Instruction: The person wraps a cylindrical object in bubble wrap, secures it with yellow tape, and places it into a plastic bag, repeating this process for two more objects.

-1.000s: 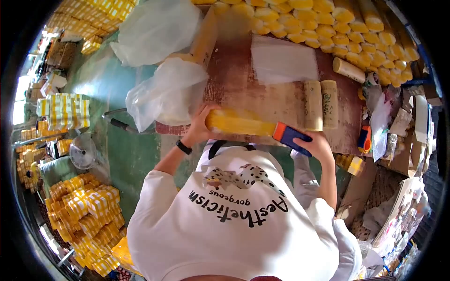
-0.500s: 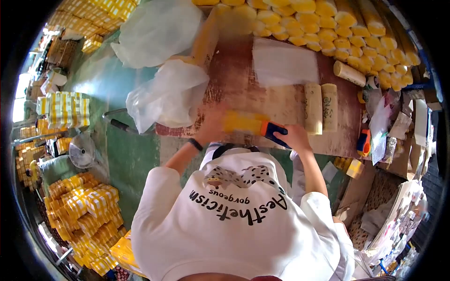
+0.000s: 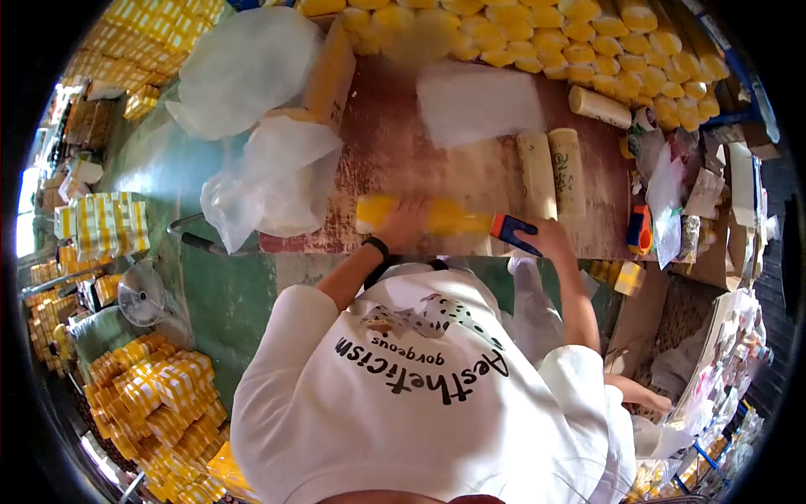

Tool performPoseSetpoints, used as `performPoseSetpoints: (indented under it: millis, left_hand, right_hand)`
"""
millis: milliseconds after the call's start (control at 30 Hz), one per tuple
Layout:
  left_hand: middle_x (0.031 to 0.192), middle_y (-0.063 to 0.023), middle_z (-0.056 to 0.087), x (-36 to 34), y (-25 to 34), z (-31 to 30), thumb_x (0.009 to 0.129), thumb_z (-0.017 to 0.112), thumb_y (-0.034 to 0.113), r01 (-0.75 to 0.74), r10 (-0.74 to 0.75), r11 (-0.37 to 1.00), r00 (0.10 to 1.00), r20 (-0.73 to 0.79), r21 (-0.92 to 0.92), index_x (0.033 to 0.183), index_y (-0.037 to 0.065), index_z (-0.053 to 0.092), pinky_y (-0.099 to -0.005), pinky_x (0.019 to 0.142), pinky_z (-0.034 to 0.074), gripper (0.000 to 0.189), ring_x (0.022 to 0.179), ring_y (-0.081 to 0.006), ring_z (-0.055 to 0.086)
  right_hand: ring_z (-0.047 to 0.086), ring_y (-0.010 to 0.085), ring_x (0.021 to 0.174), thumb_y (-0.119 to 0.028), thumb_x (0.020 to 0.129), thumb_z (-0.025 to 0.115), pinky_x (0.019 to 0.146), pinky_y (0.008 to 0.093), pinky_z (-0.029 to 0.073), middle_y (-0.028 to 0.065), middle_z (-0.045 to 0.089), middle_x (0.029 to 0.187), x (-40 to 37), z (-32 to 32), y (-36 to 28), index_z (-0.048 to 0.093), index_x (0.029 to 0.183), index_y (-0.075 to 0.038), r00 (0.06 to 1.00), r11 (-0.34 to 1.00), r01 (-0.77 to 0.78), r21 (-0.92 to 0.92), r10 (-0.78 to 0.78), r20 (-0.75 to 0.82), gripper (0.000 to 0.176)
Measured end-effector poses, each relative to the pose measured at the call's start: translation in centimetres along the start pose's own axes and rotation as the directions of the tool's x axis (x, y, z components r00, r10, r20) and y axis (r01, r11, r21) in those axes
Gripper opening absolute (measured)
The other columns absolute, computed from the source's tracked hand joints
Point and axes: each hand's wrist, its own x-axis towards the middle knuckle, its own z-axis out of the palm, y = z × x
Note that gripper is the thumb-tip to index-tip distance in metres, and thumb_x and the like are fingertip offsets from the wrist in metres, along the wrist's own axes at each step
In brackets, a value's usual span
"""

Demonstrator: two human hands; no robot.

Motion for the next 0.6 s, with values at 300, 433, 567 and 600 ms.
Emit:
performPoseSetpoints:
  millis: [300,433,567,600]
  left_hand:
    - [0.127,-0.0195,0.048,4.6,4.5,0.2,0.076,0.063,0.030,-0.014,0.012,0.998,1.000,-0.026,-0.065,0.135,0.002,0.038,-0.0493,0.102,0.032,0.070,0.119,-0.0352,0.045]
    - [0.122,-0.0205,0.051,6.3,4.2,0.2,0.068,0.071,0.030,-0.067,0.045,0.990,0.983,-0.179,-0.124,0.134,0.004,0.039,-0.0471,0.099,0.038,0.078,0.112,-0.0374,0.050]
    - [0.126,-0.0206,0.049,1.5,-0.3,-11.1,0.064,0.075,0.028,-0.039,-0.057,0.838,0.986,-0.158,-0.544,0.134,0.005,0.038,-0.0445,0.099,0.039,0.083,0.114,-0.0371,0.050]
    - [0.128,-0.0204,0.048,-0.2,-1.7,-12.3,0.063,0.077,0.028,-0.026,-0.116,0.771,0.977,-0.181,-0.637,0.134,0.005,0.038,-0.0440,0.100,0.039,0.085,0.116,-0.0367,0.049]
  right_hand:
    - [0.065,0.0332,0.082,-0.044,0.080,0.062,0.070,0.0451,0.052,0.0133,0.068,0.087,4.1,4.1,-9.9,0.064,0.115,-0.034,0.994,0.992,-0.019,-0.123,0.031,0.102,0.037]
    - [0.065,0.0331,0.079,-0.043,0.079,0.064,0.069,0.0436,0.052,0.0141,0.068,0.086,4.4,4.4,-8.4,0.066,0.113,-0.025,0.998,0.993,0.006,-0.118,0.001,0.063,0.038]
    - [0.066,0.0297,0.072,-0.043,0.076,0.069,0.067,0.0368,0.051,0.0168,0.068,0.084,1.3,-2.2,-9.2,0.069,0.104,-0.009,0.989,0.980,-0.048,0.193,0.020,0.146,0.044]
    - [0.066,0.0285,0.071,-0.043,0.076,0.070,0.067,0.0351,0.051,0.0174,0.068,0.083,0.3,-4.0,-10.5,0.069,0.102,-0.006,0.991,0.939,-0.029,0.342,-0.019,0.134,0.045]
